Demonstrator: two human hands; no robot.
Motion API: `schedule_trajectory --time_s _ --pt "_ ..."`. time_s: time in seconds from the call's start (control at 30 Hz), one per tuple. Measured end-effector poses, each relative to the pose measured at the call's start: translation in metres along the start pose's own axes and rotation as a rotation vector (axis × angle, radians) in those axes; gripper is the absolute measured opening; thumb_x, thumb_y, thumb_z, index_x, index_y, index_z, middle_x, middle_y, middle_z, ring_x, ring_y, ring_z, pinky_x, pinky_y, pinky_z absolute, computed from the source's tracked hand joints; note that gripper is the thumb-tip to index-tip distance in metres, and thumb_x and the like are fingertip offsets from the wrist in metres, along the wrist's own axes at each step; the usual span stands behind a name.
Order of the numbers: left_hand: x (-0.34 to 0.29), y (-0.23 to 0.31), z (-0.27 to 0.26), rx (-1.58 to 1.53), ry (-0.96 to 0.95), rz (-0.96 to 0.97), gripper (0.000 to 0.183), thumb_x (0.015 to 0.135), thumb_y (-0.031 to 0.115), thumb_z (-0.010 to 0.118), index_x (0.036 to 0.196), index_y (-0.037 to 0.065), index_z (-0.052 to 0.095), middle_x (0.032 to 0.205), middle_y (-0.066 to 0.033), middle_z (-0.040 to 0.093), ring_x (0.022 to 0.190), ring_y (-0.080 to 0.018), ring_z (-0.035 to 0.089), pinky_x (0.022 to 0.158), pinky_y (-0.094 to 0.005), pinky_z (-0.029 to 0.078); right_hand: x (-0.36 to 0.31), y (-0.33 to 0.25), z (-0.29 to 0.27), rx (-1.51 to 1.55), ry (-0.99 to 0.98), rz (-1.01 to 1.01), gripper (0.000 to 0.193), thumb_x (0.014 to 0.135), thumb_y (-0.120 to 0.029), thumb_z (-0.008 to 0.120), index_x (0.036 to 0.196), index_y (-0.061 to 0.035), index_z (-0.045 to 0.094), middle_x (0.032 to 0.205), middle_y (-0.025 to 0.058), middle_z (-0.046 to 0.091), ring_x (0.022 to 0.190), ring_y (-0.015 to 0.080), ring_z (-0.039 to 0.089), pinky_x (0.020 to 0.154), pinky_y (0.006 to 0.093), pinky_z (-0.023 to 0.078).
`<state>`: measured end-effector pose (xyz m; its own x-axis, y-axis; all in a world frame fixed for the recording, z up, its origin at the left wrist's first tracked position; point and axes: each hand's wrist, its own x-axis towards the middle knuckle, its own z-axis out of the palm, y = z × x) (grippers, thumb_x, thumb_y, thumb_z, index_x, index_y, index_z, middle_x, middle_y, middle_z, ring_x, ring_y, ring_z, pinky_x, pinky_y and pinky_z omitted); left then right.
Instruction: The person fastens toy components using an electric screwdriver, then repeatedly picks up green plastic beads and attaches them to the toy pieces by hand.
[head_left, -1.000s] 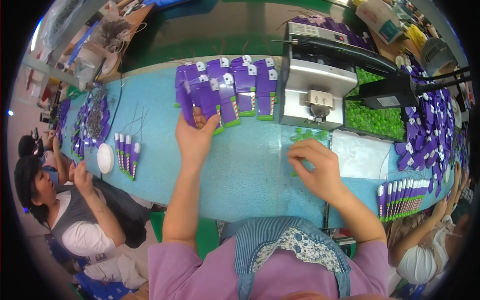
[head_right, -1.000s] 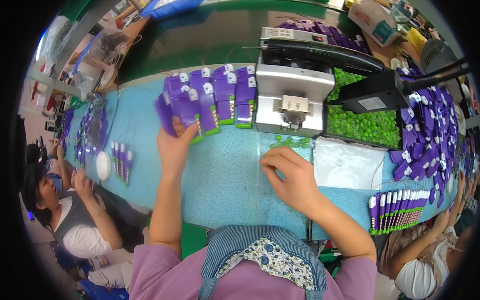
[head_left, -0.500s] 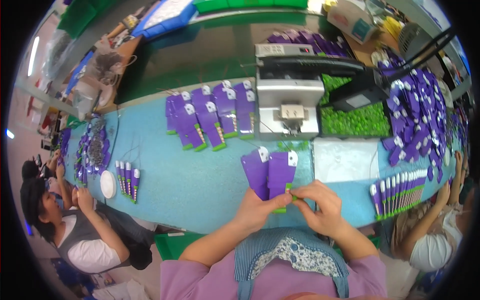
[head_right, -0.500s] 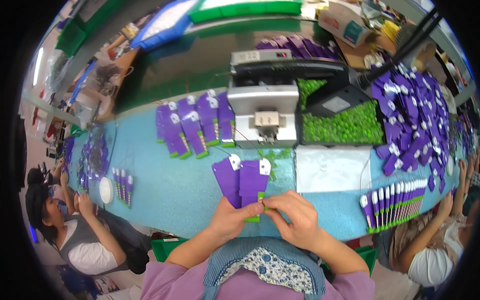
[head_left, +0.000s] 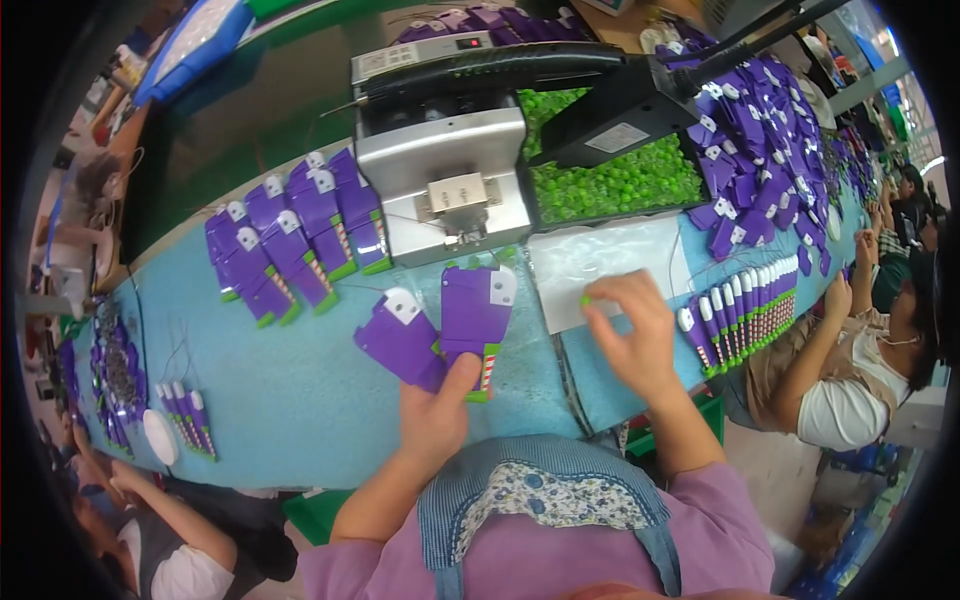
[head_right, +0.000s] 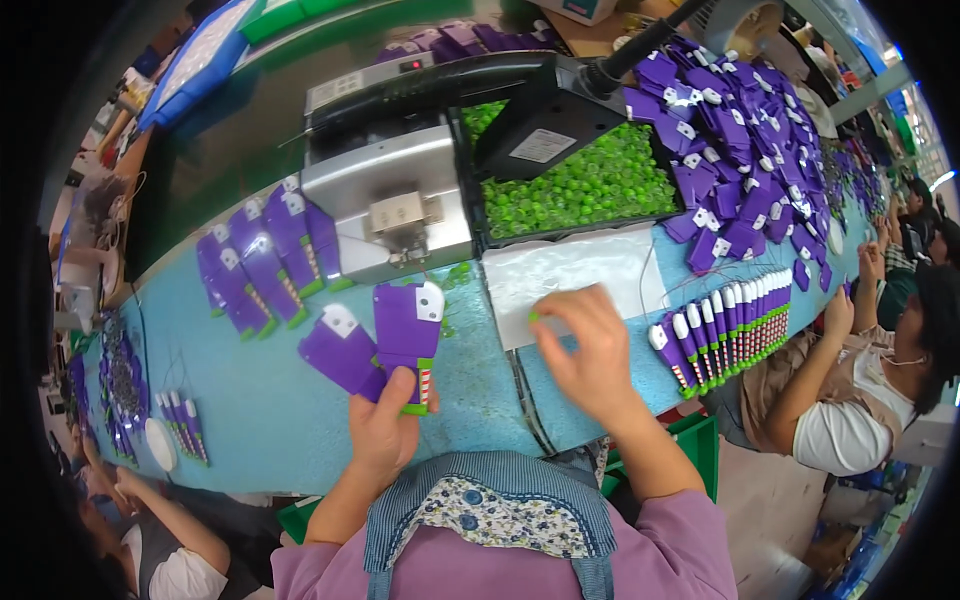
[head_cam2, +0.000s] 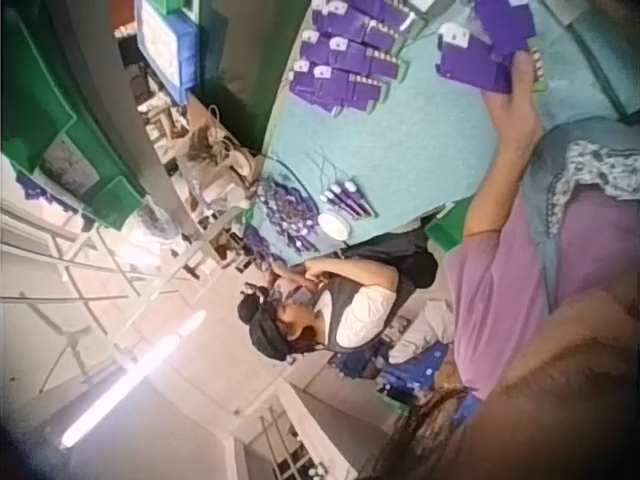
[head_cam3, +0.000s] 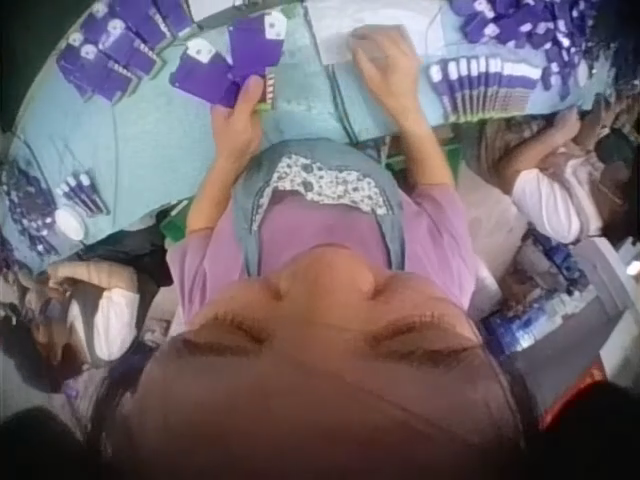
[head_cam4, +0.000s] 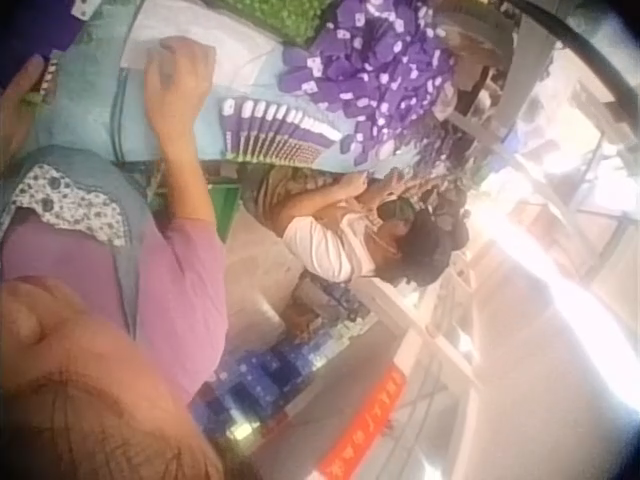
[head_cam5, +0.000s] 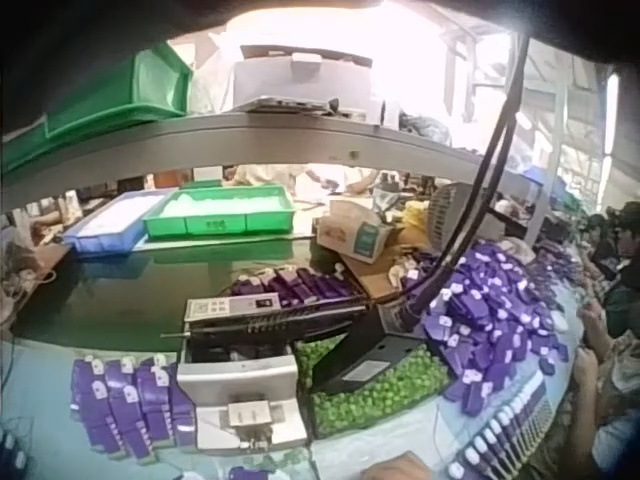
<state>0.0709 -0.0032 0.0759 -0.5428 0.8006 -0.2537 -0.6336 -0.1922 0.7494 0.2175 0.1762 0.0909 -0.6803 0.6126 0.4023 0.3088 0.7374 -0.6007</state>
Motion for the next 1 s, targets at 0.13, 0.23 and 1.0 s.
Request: schedule_trajectory --time_s 0.13,0.23,1.0 --pt "0.001 -0.003 0.005 0.013 0.051 -0.048 0.026 0.088 0.005 0.057 0.113 0.001 0.053 0.096 -0.0093 0.06 0.075 -0.0191 0.058 0.062 -0.036 0.049 -0.001 0.031 -0.003 -0.264 0.018 0.031 0.016 0.069 -0.002 0.071 0.084 -0.0032 0.064 0.088 0.0058 0.062 0.084 0.0261 0.055 0.073 0.0373 0.042" --pt "-0.001 -0.007 0.007 -0.022 0.038 -0.043 0.03 0.085 0.002 0.057 0.115 0.0 0.053 0.098 -0.0098 0.061 0.079 -0.0204 0.06 0.067 -0.0365 0.051 0.002 0.032 0.003 -0.311 0.039 0.004 0.016 0.069 -0.003 0.071 0.083 -0.0048 0.064 0.089 0.0037 0.061 0.085 0.0243 0.053 0.075 0.036 0.038" --pt "-0.01 -0.002 0.016 0.54 -0.007 0.244 0.021 0.084 0.004 0.07 0.105 0.001 0.064 0.097 -0.0045 0.067 0.088 -0.0126 0.062 0.077 -0.0267 0.049 -0.013 -0.029 0.009 0.587 -0.279 0.041 0.013 0.072 -0.005 0.075 0.084 -0.004 0.07 0.086 0.0065 0.066 0.082 0.0206 0.056 0.073 0.0306 0.045"
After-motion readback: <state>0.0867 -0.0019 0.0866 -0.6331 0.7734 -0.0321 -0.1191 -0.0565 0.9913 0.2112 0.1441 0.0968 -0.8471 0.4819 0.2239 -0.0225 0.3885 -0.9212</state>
